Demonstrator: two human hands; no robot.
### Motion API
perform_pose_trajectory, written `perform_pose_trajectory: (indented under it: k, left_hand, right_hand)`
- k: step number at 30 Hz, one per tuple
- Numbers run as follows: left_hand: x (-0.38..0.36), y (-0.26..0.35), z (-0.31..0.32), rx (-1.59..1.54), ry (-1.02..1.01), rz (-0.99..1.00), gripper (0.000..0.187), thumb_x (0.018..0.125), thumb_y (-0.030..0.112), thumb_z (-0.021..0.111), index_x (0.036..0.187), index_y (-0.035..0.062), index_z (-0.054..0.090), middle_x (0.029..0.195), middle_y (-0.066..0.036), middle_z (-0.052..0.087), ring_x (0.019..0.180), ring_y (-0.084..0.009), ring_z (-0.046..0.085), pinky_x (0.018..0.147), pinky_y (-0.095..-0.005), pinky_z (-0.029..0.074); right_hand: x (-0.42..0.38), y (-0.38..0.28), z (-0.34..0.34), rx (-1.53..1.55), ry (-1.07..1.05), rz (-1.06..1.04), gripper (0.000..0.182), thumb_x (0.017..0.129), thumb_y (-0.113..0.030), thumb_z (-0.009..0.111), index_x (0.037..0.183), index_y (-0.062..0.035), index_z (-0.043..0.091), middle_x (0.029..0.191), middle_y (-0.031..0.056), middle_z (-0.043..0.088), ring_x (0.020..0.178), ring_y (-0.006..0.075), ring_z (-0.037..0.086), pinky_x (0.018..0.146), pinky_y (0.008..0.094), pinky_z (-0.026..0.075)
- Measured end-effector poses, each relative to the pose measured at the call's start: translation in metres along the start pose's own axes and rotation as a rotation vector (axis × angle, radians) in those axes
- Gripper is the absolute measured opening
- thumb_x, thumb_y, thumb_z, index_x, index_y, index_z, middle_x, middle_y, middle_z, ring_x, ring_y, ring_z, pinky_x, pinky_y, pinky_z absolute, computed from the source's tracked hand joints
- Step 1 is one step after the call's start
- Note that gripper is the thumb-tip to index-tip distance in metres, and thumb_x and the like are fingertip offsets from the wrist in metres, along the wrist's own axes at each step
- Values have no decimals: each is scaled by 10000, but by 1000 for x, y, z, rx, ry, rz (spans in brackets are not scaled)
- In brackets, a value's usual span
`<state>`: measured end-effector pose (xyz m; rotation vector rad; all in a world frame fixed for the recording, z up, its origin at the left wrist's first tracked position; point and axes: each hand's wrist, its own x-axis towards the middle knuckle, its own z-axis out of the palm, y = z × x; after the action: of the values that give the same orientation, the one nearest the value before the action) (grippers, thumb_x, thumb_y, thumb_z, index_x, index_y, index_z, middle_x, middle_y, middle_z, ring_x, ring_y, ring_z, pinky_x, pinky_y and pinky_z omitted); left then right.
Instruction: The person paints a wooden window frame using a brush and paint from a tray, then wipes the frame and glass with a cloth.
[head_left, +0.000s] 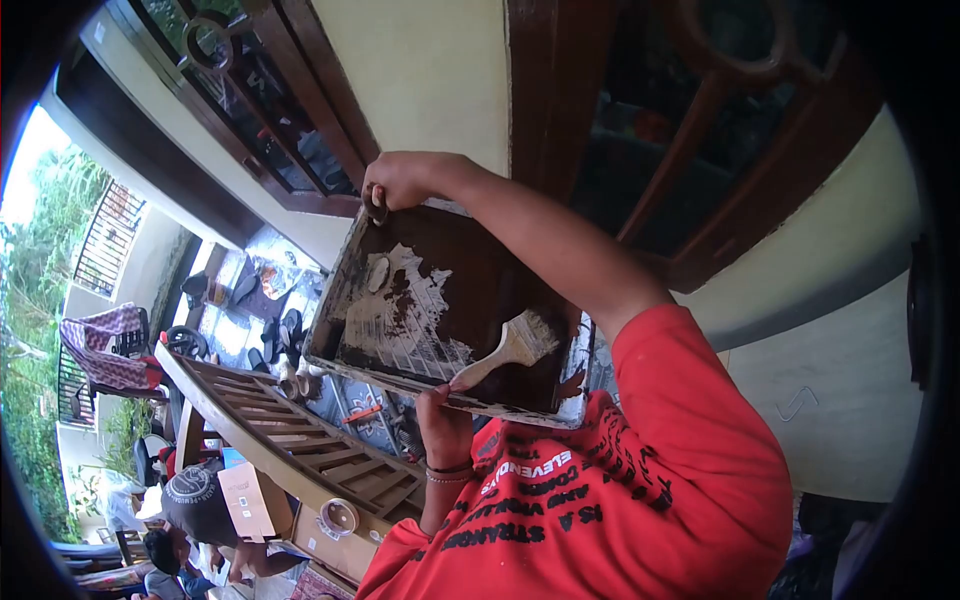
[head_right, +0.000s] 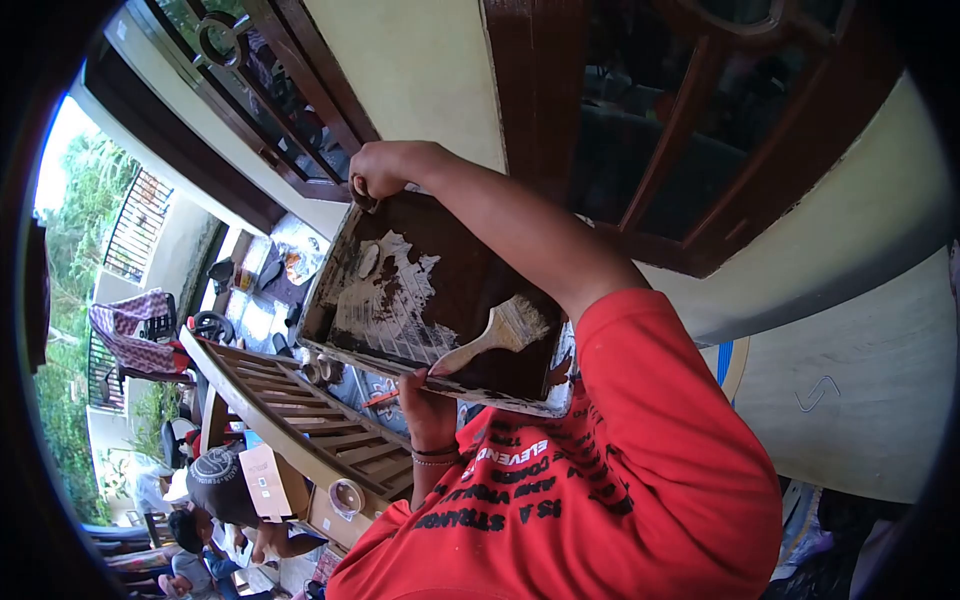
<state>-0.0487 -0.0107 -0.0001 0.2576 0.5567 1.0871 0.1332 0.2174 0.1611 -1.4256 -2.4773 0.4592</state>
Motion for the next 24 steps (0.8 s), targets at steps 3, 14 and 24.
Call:
perform_pose_trajectory:
  k: [3,14,24]
  left_hand:
    - [0,-3,-3,-55,13,-3,118,784,118,494,756,15,546,849,-92,585,866,-206,544,832,-363,402]
    - [11,-2,-7,-38,62,68,138,768,200,545,728,68,545,820,-120,593,792,-224,550,758,-337,430]
    - [-1,14,27,29,94,30,137,765,218,548,712,101,502,702,-69,543,656,-172,534,648,-305,454]
  right_hand:
    - [-10,8,10,13,63,5,276,681,-30,472,882,-88,652,816,140,629,702,313,585,637,352,446]
    - [-205,7,78,1579,869,262,161,814,-139,624,872,11,627,856,113,650,773,186,641,685,289,547]
    - [-426,36,197,1806,1784,555,178,822,-194,611,916,-50,569,831,106,646,695,185,642,630,256,532]
